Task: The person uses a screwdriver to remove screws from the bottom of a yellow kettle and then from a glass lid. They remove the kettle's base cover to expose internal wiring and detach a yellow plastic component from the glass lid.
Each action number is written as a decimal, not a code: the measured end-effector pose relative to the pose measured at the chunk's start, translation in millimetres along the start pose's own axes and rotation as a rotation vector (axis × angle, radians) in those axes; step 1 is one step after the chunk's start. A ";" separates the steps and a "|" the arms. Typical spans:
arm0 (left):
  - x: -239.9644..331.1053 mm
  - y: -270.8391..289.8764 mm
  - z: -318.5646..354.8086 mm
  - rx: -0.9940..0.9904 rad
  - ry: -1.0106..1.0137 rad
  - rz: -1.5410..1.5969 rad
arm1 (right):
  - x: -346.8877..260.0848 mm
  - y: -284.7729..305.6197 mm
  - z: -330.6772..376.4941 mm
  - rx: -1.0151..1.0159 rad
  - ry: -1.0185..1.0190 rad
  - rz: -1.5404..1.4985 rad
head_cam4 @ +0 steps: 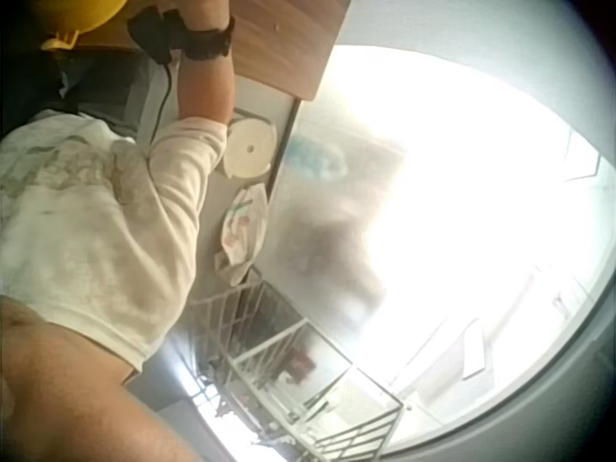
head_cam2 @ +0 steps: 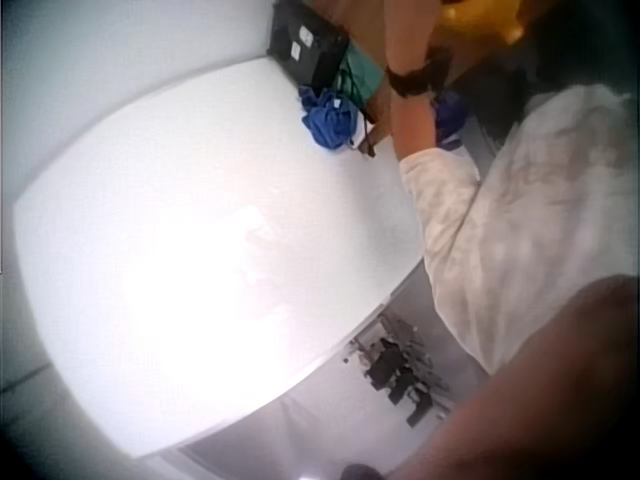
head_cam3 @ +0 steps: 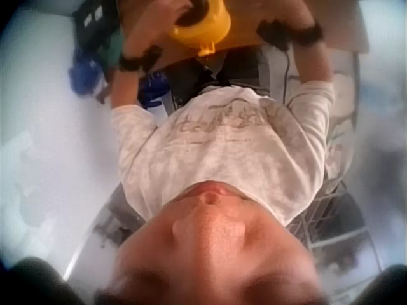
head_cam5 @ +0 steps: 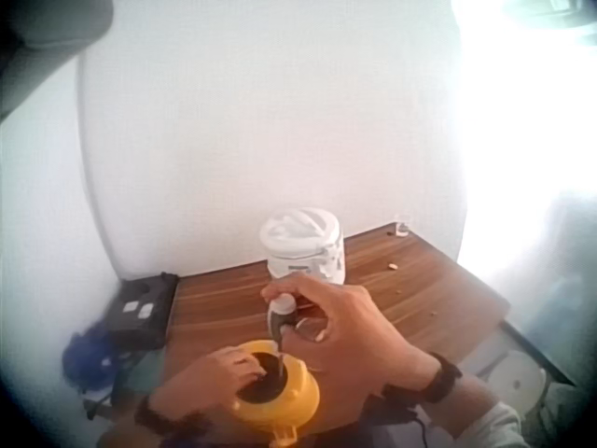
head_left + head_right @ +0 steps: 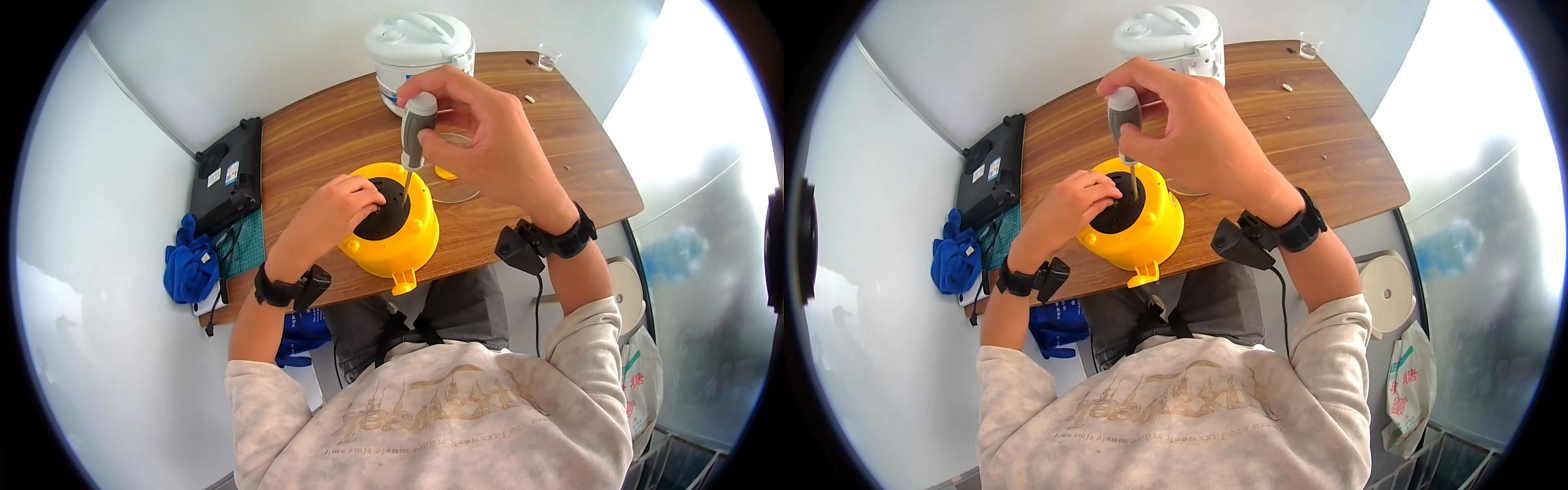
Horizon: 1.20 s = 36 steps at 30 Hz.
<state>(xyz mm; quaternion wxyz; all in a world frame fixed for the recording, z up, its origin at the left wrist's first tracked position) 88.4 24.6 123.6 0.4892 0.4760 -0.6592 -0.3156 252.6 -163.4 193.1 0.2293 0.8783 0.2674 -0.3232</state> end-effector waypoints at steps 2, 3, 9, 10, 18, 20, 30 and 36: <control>-2.8 0.8 -0.1 -0.010 -0.075 -0.028 | 3.7 -0.4 0.4 0.002 -0.006 -0.018; -3.6 1.2 -0.1 -0.014 -0.113 -0.042 | 4.8 -0.9 0.3 0.003 -0.009 -0.026; -0.6 0.4 -0.5 -0.011 -0.151 -0.158 | 2.6 -2.0 -0.2 -0.014 -0.009 0.003; -0.5 -0.5 0.2 -0.011 -0.149 -0.184 | 2.6 -2.0 -0.5 -0.018 -0.015 -0.003; -3.9 -11.2 2.6 -0.021 -0.312 -0.542 | 1.0 1.4 0.9 -0.050 -0.020 0.027; -4.0 -12.7 2.4 -0.003 -0.319 -0.553 | 2.3 1.3 0.9 -0.027 -0.018 0.002; 0.7 2.5 -2.8 -0.063 -0.194 -0.173 | 4.1 5.5 3.0 -0.050 -0.035 0.011; -5.1 2.6 -4.3 -0.072 -0.204 -0.190 | 5.7 5.5 4.1 -0.049 -0.061 -0.032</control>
Point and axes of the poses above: each hand's wrist, its own z-axis away from the middle knuckle, its own y-axis out of the back of the hand, x = y × z, the point moved 1 cm from there along -z, towards the middle knuckle, and after that the axes turned 9 degrees about x, right-handed, at the moved point
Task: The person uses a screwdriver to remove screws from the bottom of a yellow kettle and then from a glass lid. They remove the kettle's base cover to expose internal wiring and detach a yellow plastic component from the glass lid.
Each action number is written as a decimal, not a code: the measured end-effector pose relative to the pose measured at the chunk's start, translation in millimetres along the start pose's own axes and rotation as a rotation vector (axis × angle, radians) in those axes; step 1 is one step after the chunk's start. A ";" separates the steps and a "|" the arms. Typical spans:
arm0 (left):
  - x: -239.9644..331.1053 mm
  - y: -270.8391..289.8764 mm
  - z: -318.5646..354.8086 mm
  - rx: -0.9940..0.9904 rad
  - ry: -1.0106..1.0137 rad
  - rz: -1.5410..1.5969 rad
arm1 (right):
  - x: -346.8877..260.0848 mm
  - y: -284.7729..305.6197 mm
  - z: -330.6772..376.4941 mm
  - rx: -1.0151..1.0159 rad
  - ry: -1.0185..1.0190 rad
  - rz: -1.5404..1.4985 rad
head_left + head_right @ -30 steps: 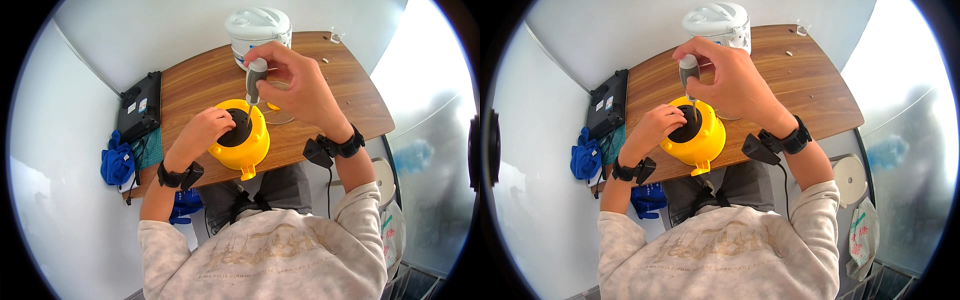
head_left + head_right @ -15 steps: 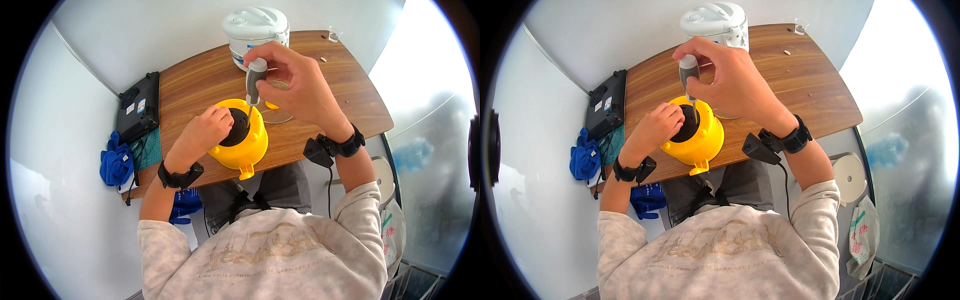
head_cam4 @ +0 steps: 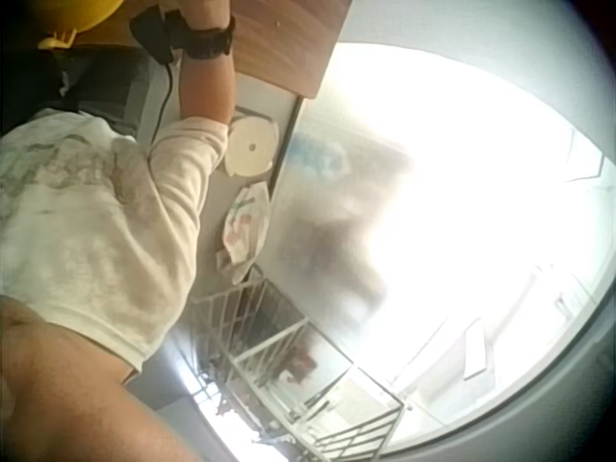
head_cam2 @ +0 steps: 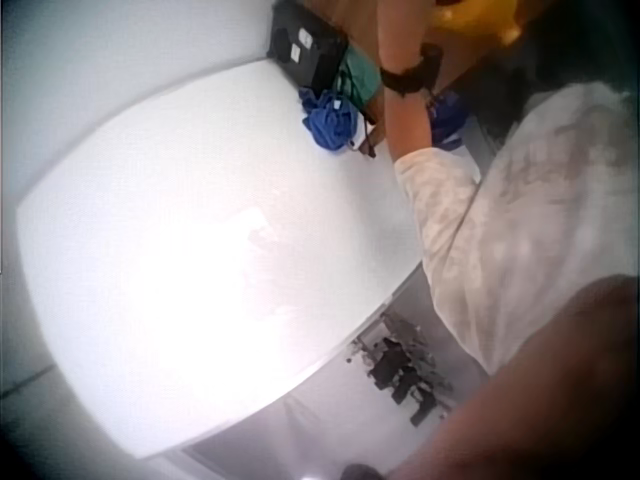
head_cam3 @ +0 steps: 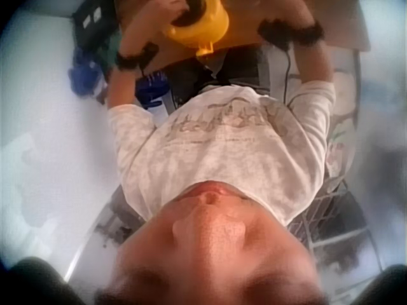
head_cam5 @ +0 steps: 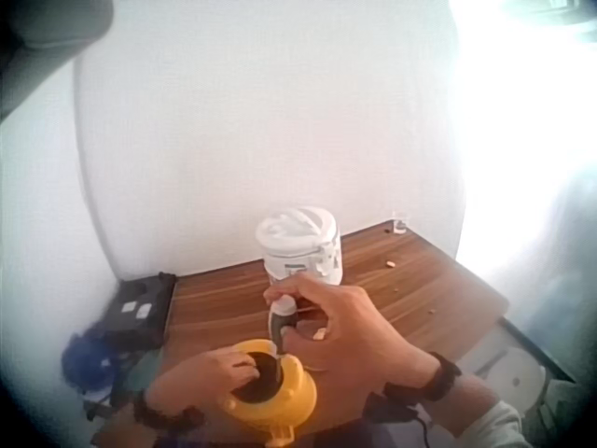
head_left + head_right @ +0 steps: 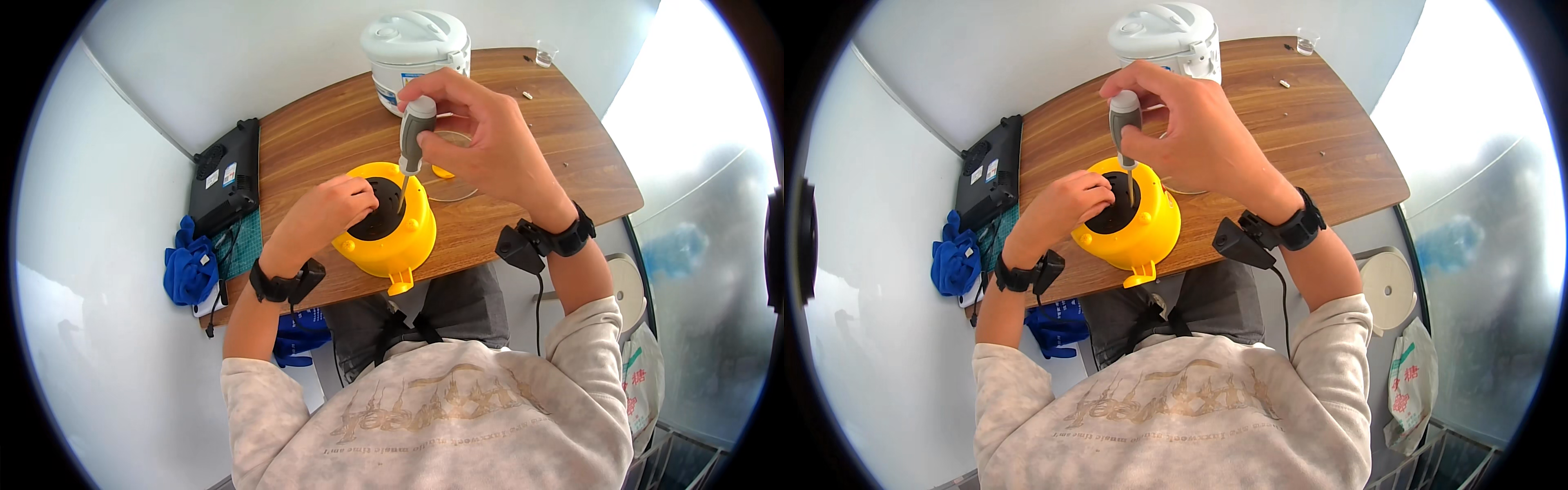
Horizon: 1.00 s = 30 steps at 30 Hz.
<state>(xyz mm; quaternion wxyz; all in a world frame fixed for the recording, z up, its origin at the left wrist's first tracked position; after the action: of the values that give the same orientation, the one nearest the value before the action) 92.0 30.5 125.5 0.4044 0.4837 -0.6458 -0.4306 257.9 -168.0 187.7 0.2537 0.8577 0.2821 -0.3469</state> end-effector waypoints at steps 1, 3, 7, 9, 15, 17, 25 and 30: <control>-0.7 -0.3 -0.7 -0.004 -0.015 -0.028 | 0.7 -0.2 0.1 0.000 0.000 0.004; -1.5 -1.4 -2.6 -0.012 -0.044 -0.085 | 2.4 -0.4 -0.1 0.001 -0.002 0.011; 4.6 -1.0 -5.6 -0.036 -0.010 -0.150 | 1.9 -0.8 -0.5 -0.003 -0.008 0.006; 4.7 -2.1 -5.8 -0.020 -0.037 -0.189 | 1.7 -0.9 -1.1 -0.005 0.002 0.005; 3.6 -5.9 -5.9 -0.006 -0.067 -0.276 | 1.3 -0.5 -0.5 -0.002 -0.002 0.010; 4.7 -6.6 -5.9 0.005 -0.071 -0.295 | 1.3 -0.1 -0.3 -0.001 -0.001 0.009; 1.1 4.9 -3.6 -0.034 0.069 -0.040 | 6.0 -0.1 1.9 0.060 0.052 0.019; -2.8 5.5 -0.9 -0.006 0.027 0.008 | 3.4 1.8 1.6 0.006 0.005 0.022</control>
<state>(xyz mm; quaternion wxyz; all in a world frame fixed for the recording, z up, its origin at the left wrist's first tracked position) 91.9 34.0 130.7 0.4164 0.4854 -0.6410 -0.4245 260.4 -169.3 184.6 0.2540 0.8624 0.2724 -0.3429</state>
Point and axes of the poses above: each hand's wrist, its own z-axis away from the middle knuckle, its own y-axis out of the back of the hand, x = y × z, the point moved 1 cm from there along -z, towards the middle knuckle, and after that the axes turned 9 degrees about x, right-handed, at the moved point
